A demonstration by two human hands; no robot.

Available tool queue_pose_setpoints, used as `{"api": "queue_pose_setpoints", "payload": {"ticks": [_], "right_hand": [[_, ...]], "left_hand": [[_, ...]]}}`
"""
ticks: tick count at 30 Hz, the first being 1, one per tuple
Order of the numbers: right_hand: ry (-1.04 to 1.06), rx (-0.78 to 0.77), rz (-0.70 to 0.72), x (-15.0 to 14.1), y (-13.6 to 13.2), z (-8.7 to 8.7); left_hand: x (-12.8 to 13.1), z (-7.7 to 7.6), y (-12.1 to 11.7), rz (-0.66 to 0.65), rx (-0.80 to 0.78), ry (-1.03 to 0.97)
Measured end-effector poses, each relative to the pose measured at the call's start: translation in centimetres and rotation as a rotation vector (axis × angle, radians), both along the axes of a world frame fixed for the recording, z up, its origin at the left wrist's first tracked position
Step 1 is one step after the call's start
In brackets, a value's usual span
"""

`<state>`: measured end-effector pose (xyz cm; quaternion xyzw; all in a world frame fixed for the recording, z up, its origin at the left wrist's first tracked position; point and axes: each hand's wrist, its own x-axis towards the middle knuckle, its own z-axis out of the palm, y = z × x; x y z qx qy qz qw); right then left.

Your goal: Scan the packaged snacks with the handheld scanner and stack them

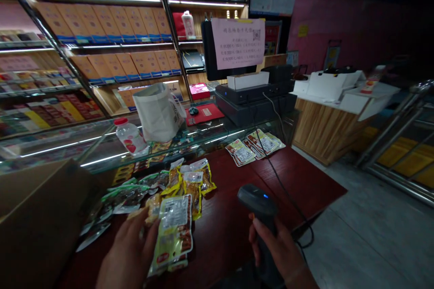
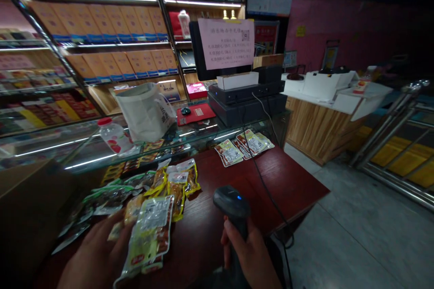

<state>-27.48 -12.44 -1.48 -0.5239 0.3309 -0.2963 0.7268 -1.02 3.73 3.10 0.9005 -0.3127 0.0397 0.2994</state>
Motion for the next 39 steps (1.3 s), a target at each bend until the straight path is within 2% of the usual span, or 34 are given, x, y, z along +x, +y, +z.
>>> {"api": "queue_pose_setpoints", "payload": {"ticks": [2,4,5,6,8,10,13,16,19,21,26,30,34,36,39], "right_hand": [[0.006,-0.003,-0.015,-0.3,-0.5,0.0],[0.004,-0.008,-0.049,-0.7,-1.1,0.0],[0.001,-0.002,-0.071,-0.9,-1.3,0.0],[-0.006,0.008,-0.099,-1.1,-1.5,0.1],[-0.010,0.014,-0.160,-1.6,-1.7,0.2],[0.014,-0.004,-0.216,-2.1,-1.8,0.3],[0.062,0.011,-0.281,-2.8,-1.9,0.2],[0.055,0.067,-0.322,-3.3,-2.2,-0.1],[0.023,0.067,-0.343,-3.6,-2.5,-0.4],[0.025,0.061,-0.338,-3.7,-2.7,-0.3],[0.058,0.013,-0.323,-3.8,-2.8,-0.1],[0.029,0.019,-0.301,-3.5,-3.2,-0.8],[0.005,0.015,-0.391,-2.3,-3.3,-1.5],[-0.001,0.019,-0.432,-1.4,-3.0,-1.4],[-0.093,0.063,-0.455,-0.2,-2.3,-0.6]], "left_hand": [[-0.3,0.2,-4.1,-0.183,-0.100,-0.056],[-1.1,-0.6,-9.9,-0.415,-0.139,0.166],[-1.6,-1.2,-13.2,-0.462,-0.135,0.346],[-2.0,-1.9,-16.5,-0.465,-0.115,0.535],[-2.6,-3.3,-22.5,-0.447,-0.102,0.598],[-2.8,-4.4,-27.2,-0.398,-0.099,0.591],[-2.4,-5.2,-31.6,-0.290,-0.044,0.529],[-1.8,-5.4,-33.6,-0.222,0.044,0.469],[-1.4,-5.6,-34.3,-0.196,0.077,0.467],[-1.4,-5.8,-34.1,-0.183,0.039,0.488],[-2.3,-5.6,-31.4,-0.184,-0.210,0.616],[-4.6,-4.2,-26.6,-0.283,-0.438,0.777],[-8.9,-2.2,-20.4,-0.385,-0.594,0.934],[-11.4,-1.5,-17.5,-0.393,-0.690,1.069],[-14.1,-1.4,-14.0,-0.373,-0.777,1.269]]}}
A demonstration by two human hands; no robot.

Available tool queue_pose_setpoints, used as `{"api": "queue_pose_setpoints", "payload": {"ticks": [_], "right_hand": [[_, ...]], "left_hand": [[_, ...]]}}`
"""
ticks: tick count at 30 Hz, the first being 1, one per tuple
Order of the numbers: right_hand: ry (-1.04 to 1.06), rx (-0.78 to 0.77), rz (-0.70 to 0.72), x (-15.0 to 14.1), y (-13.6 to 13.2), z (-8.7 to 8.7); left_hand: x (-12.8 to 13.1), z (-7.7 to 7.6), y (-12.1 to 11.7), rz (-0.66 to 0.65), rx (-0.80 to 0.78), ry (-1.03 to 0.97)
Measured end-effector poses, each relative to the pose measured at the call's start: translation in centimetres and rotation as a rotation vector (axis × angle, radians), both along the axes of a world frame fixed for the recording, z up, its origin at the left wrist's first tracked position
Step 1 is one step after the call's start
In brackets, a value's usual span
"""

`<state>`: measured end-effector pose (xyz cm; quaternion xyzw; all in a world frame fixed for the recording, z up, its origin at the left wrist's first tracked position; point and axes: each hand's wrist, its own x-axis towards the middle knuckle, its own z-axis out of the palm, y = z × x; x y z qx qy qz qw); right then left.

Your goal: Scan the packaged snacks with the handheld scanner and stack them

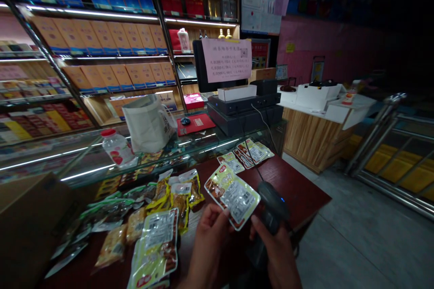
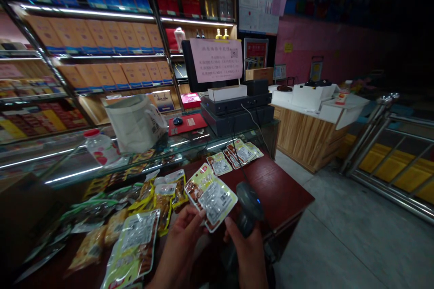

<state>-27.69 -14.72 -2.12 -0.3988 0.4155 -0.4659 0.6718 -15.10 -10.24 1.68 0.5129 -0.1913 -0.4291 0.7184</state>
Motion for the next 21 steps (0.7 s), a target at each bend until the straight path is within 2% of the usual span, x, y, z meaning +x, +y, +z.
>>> {"api": "queue_pose_setpoints", "payload": {"ticks": [2,5,8,10,12,15,18,21], "right_hand": [[-0.080,0.035,0.014,0.5,0.5,0.4],[-0.085,0.044,0.063,0.4,0.9,0.6],[-0.053,0.025,0.121,-0.2,1.0,0.7],[-0.040,0.020,0.171,-0.8,1.0,1.0],[0.006,-0.012,0.234,-1.4,0.9,1.6],[0.100,-0.123,0.358,-2.1,0.4,2.9],[0.101,-0.193,0.467,-2.5,-0.4,4.2],[0.097,-0.247,0.550,-2.6,-1.2,5.3]], "left_hand": [[-0.7,-0.4,1.8,-0.043,-0.023,0.088],[-0.1,-0.9,4.1,-0.107,-0.055,0.164],[2.0,-0.6,5.9,0.018,0.009,0.143],[3.7,0.2,6.7,0.067,0.059,0.070],[5.3,1.5,7.4,-0.031,0.116,-0.051],[7.1,3.5,8.2,-0.277,0.224,-0.245],[8.0,5.1,9.1,-0.419,0.263,-0.365],[8.1,6.3,10.1,-0.555,0.286,-0.582]]}}
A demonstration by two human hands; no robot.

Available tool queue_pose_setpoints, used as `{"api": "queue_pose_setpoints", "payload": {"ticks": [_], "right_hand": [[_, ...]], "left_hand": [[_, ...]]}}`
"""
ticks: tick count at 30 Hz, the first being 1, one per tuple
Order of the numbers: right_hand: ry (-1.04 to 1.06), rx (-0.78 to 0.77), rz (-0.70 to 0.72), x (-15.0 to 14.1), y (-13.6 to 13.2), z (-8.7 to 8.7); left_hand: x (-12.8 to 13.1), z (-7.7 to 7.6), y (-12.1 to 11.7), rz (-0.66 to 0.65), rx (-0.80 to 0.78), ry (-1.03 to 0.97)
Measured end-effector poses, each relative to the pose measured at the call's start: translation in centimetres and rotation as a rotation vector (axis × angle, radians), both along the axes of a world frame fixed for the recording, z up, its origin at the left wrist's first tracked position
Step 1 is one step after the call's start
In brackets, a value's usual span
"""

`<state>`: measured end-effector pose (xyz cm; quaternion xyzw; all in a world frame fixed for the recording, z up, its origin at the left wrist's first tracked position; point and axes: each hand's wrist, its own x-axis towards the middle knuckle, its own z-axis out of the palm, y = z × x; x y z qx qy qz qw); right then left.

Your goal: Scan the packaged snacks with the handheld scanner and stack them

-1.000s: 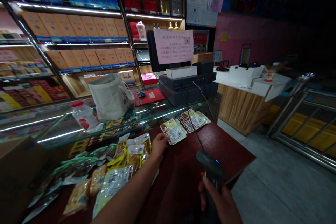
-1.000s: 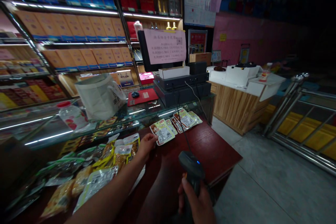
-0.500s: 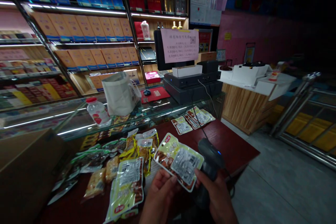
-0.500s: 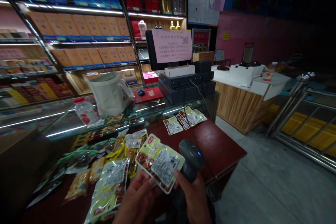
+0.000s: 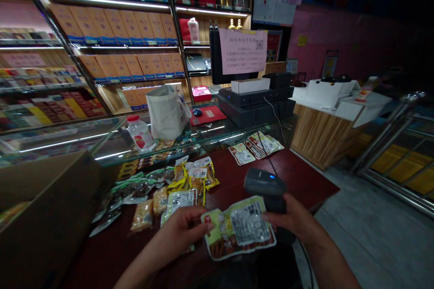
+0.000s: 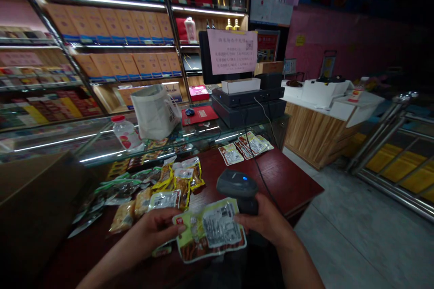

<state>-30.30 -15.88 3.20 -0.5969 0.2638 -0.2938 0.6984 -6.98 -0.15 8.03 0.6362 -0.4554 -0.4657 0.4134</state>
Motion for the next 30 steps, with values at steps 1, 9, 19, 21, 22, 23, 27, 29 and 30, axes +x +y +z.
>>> {"api": "queue_pose_setpoints", "payload": {"ticks": [1,9,19,21,22,23,27,29,30], "right_hand": [[0.006,-0.035,0.033,0.1,-0.2,0.2],[0.108,-0.138,-0.027,1.9,-0.6,-0.3],[-0.013,0.140,-0.082,2.6,5.8,-0.6],[-0.001,0.091,-0.008,2.9,7.2,-0.5],[-0.009,0.078,0.005,3.1,7.8,-0.4],[-0.019,0.078,0.014,3.3,8.3,-0.2],[-0.042,0.089,-0.078,3.9,9.6,0.7],[-0.032,0.095,-0.097,3.9,9.8,1.0],[-0.020,0.099,-0.104,3.9,9.8,1.1]], "left_hand": [[-0.1,0.3,0.3,-0.055,-0.001,-0.077],[-0.1,-2.2,1.4,0.150,0.083,-0.087],[-2.3,-8.2,0.9,0.710,-0.055,0.246],[-2.7,-8.3,0.7,0.733,-0.085,0.261],[-2.9,-8.3,0.7,0.741,-0.093,0.267],[-3.0,-8.3,0.6,0.744,-0.099,0.273],[-3.4,-8.3,0.5,0.737,-0.125,0.277],[-3.4,-8.4,0.5,0.744,-0.128,0.266],[-3.4,-8.5,0.4,0.752,-0.124,0.261]]}}
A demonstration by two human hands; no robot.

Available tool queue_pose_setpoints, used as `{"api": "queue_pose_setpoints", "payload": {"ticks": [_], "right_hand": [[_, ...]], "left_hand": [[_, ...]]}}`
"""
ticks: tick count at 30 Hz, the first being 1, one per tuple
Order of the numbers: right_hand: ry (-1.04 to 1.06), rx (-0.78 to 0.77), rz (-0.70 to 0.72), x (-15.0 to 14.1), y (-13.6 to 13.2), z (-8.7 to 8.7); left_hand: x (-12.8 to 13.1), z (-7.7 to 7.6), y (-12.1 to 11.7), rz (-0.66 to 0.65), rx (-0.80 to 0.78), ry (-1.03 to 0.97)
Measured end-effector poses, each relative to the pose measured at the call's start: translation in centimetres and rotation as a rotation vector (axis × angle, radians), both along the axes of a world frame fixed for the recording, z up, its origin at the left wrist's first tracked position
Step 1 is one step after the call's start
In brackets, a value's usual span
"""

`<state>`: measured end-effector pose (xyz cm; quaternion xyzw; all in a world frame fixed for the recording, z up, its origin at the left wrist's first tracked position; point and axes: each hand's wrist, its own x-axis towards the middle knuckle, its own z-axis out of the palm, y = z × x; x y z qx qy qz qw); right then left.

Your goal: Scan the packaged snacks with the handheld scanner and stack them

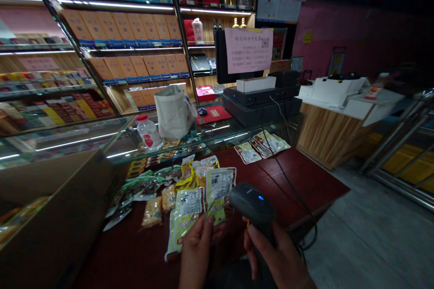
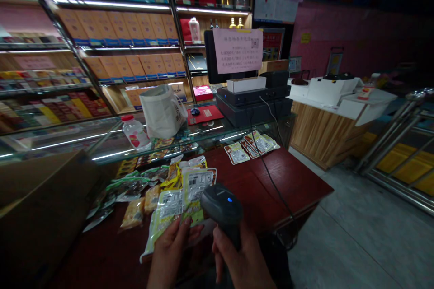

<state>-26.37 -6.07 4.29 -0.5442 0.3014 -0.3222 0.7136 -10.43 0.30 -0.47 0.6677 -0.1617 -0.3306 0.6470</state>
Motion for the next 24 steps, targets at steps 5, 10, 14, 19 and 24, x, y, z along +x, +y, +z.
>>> {"api": "queue_pose_setpoints", "payload": {"ticks": [5,10,14,19,24], "right_hand": [[0.017,0.019,-0.012,-0.1,0.0,-0.1],[-0.002,-0.008,0.034,-0.1,0.1,-0.4],[0.020,-0.011,0.022,-0.1,0.1,-0.5],[0.003,-0.025,0.072,-0.2,-0.3,-1.4],[0.001,0.013,0.062,-0.5,-0.8,-2.2]], "left_hand": [[0.0,-0.2,0.0,-0.011,0.026,-0.021],[-0.2,0.0,0.1,-0.011,0.014,-0.023],[-0.3,0.1,0.2,-0.005,-0.003,-0.009],[-0.2,0.1,0.3,-0.003,-0.039,0.025],[0.0,-0.7,0.1,-0.052,-0.076,0.234]]}}
